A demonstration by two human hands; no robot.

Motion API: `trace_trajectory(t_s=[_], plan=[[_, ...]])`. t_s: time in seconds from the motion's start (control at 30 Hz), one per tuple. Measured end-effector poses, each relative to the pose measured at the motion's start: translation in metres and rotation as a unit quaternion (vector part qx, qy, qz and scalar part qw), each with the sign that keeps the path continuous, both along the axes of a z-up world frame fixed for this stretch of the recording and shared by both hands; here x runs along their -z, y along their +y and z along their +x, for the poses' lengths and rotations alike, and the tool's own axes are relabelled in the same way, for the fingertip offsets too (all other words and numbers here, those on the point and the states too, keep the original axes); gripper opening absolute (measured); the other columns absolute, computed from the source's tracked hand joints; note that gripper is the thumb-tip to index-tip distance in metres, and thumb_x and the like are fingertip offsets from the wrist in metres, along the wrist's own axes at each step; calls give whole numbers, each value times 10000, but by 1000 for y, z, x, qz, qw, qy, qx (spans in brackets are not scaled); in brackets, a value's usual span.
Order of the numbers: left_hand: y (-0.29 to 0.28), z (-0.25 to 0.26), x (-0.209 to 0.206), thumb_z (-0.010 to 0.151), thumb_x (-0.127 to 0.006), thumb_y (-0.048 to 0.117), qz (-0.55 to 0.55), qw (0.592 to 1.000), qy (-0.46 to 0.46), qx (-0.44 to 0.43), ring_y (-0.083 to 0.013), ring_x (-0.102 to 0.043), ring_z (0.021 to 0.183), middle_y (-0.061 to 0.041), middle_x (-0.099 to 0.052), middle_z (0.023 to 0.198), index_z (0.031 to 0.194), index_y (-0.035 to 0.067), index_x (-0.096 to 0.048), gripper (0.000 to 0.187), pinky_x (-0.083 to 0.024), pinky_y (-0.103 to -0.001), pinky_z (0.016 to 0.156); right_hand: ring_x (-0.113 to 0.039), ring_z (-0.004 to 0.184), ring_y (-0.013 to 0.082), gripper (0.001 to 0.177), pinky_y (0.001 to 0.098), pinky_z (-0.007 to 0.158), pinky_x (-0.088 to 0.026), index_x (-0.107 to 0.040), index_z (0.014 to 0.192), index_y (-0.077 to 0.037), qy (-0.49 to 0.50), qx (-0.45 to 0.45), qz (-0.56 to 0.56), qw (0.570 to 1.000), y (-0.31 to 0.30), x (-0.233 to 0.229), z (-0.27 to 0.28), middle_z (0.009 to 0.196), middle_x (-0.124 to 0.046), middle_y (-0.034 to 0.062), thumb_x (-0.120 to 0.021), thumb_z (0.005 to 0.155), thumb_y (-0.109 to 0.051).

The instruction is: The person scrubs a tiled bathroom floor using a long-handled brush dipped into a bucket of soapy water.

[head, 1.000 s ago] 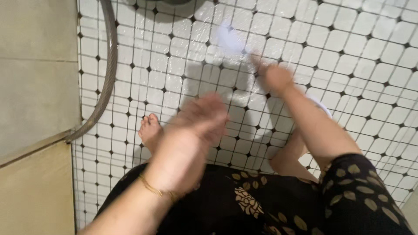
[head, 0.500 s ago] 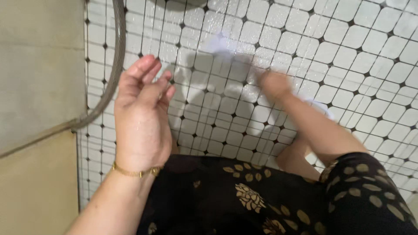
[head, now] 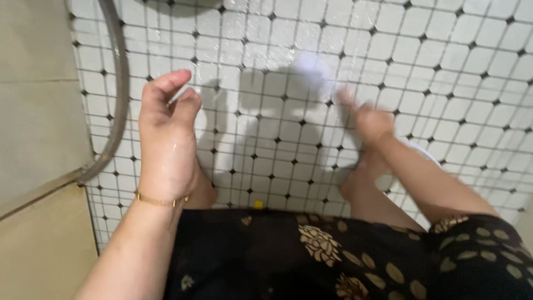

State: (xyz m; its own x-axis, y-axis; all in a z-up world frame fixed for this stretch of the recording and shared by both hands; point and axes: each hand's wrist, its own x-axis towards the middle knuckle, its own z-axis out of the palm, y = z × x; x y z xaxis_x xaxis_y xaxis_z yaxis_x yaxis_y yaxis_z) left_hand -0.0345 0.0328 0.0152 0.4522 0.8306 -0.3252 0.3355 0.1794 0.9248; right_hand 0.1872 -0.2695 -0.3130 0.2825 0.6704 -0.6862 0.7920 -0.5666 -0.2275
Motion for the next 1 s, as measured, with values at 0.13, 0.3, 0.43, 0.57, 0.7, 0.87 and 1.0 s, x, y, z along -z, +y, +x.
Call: trace_trajectory(t_s=[0.13, 0.3, 0.43, 0.57, 0.7, 0.87, 1.0], plan=[[-15, 22, 0, 962, -601, 71, -39, 995, 82, 41, -125, -548, 1064, -55, -594, 1195, 1272, 80, -569, 312, -478, -278, 932, -670, 1046, 381, 580, 460, 883, -541, -466, 1473, -207, -48, -66, 90, 993, -27, -1, -47, 1184, -666, 206, -484, 909, -342], [-29, 36, 10, 977, -631, 77, -8, 994, 75, 83, -117, -535, 1124, -51, -575, 1218, 1261, 71, -566, 291, -484, -258, 966, -694, 972, 377, 774, 436, 802, -569, -363, 1544, -260, 50, -116, 11, 992, -61, -5, -57, 1121, -674, 203, -535, 799, -381], [-38, 37, 26, 946, -649, 97, -12, 989, 112, 95, -141, -534, 1085, -60, -555, 1175, 1242, 83, -578, 306, -501, -277, 915, -714, 913, 374, 945, 418, 737, -592, -280, 1601, -302, -132, 52, 11, 990, -61, -33, 39, 1071, -680, 200, -576, 711, -412], [-36, 47, 40, 925, -690, 158, 106, 958, 196, 180, -211, -541, 1100, -135, -537, 1217, 1212, 75, -603, 311, -504, -336, 869, -735, 880, 371, 1102, 374, 686, -611, -254, 1612, -380, -255, -69, 243, 933, -81, -68, -34, 1032, -693, 192, -533, 553, -503], [-54, 55, 63, 913, -710, 204, 182, 912, 246, 275, -294, -550, 1087, -189, -598, 1169, 1181, 70, -645, 306, -485, -393, 918, -717, 653, 252, 585, 402, 523, -593, -198, 1659, -476, -54, -127, -50, 989, -113, -52, -24, 890, -668, 192, -363, 1155, -228], [-74, 59, 71, 886, -693, 267, 103, 906, 283, 297, -316, -577, 974, -198, -554, 1184, 1188, 86, -641, 356, -497, -398, 878, -697, 826, 345, 750, 418, 655, -583, -263, 1592, -384, -122, 103, 4, 987, -133, -30, 12, 1013, -684, 206, -528, 918, -190], [-73, 57, 87, 895, -712, 216, 233, 890, 216, 328, -343, -531, 1172, -212, -611, 1186, 1170, 40, -651, 332, -459, -416, 999, -682, 1108, 451, 819, 409, 903, -585, -283, 1543, -314, -199, -73, 378, 901, -131, -23, -38, 1271, -671, 336, -499, 772, -142]])
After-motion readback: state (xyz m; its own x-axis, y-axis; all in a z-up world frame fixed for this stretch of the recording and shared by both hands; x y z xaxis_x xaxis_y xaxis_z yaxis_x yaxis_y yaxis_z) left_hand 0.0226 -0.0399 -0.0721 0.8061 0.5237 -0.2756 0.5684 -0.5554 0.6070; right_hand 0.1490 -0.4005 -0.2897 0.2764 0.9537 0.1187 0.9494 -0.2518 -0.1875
